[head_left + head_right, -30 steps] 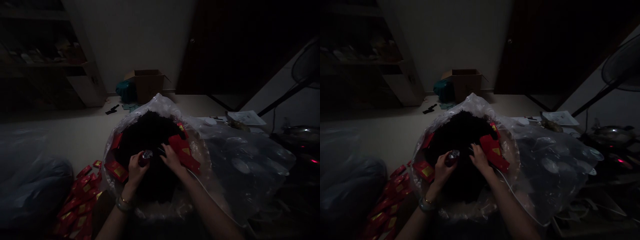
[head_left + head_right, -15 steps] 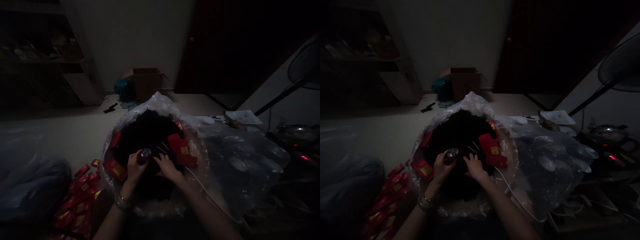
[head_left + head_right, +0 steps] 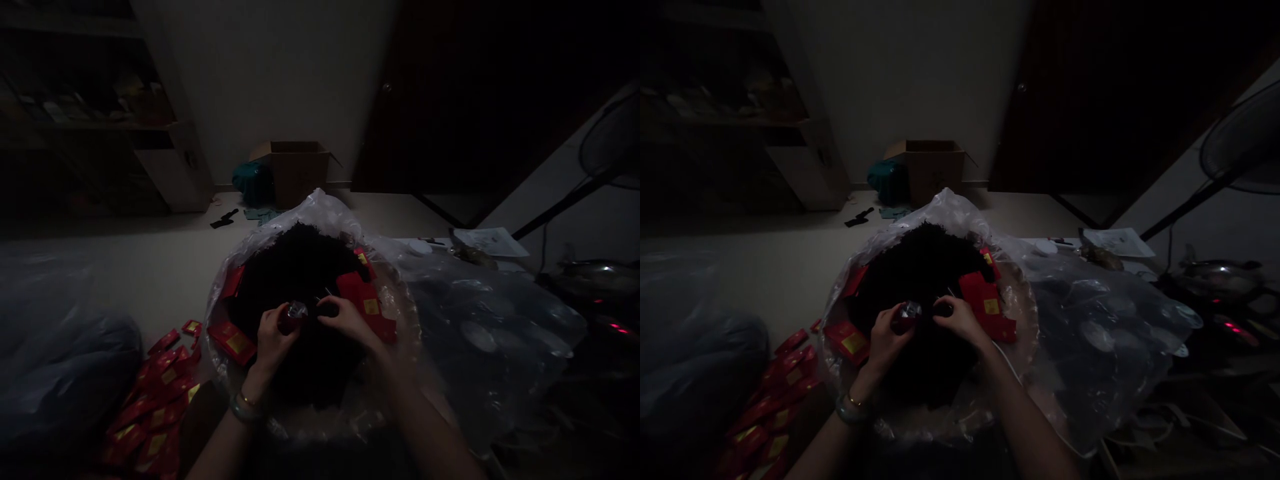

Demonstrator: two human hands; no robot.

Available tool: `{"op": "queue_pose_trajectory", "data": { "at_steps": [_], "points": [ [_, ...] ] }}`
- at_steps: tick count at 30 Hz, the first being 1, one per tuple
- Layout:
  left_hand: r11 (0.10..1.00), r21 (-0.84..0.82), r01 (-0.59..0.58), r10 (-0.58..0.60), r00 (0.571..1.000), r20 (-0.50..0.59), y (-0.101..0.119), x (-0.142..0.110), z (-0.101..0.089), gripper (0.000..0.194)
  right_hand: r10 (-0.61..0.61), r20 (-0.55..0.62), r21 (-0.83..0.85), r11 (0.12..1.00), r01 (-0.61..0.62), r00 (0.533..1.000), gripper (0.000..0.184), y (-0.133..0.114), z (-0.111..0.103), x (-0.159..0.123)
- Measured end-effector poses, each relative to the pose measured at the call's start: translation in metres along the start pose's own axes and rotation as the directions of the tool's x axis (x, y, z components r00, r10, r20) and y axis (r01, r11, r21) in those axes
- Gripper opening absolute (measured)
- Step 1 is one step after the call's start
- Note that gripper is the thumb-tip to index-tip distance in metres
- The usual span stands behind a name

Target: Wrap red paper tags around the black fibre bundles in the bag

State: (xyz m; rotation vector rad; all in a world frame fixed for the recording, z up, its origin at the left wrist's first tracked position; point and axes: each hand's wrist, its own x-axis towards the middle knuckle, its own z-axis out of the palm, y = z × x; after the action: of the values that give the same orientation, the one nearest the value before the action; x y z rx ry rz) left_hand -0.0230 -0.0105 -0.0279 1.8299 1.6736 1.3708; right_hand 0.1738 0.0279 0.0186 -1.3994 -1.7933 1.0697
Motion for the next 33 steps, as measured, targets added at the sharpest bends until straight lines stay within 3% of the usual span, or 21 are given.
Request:
{"op": "queue_pose_trajectory", "data": {
  "at_steps": [5, 9, 16, 21, 27, 29, 33],
  "points": [
    [0.999, 0.013, -0.046, 0.046, 0.999, 0.01, 0.004, 0.001, 0.0, 0.047, -0.025, -0.08, 0.088, 0.996, 0.032, 0.996, 0.032, -0.027, -0.014, -0.001],
    [0.998, 0.013, -0.068, 0.067, 0.997, 0.029, 0.005, 0.001, 0.001, 0.047, -0.071, -0.12, 0.033, 0.997, 0.075, 0.99, 0.037, -0.039, -0.017, -0.002],
    [0.998, 0.0, -0.058, 0.058, 0.997, 0.049, 0.005, 0.0, 0.001, 0.049, -0.105, -0.178, -0.074, 0.993, 0.093, 0.978, 0.036, -0.042, -0.015, 0.001],
    [0.999, 0.011, -0.045, 0.045, 0.999, 0.003, 0.006, 0.0, -0.002, 0.047, -0.087, -0.1, -0.099, 0.992, 0.077, 0.991, 0.032, -0.027, -0.004, 0.005],
    [0.999, 0.04, -0.022, 0.026, 0.994, -0.105, 0.005, 0.001, -0.003, 0.046, -0.156, -0.057, -0.088, 0.985, 0.151, 0.986, 0.051, -0.01, 0.027, 0.051],
    [0.999, 0.05, -0.016, 0.022, 0.992, -0.124, 0.004, 0.001, -0.002, 0.045, -0.207, -0.056, -0.181, 0.964, 0.193, 0.977, 0.061, -0.014, 0.037, 0.074],
    [0.998, 0.059, -0.013, 0.02, 0.992, -0.122, 0.003, 0.001, -0.002, 0.042, -0.176, 0.13, -0.498, 0.839, 0.218, 0.976, 0.078, -0.027, 0.05, 0.1]
  ]
}}
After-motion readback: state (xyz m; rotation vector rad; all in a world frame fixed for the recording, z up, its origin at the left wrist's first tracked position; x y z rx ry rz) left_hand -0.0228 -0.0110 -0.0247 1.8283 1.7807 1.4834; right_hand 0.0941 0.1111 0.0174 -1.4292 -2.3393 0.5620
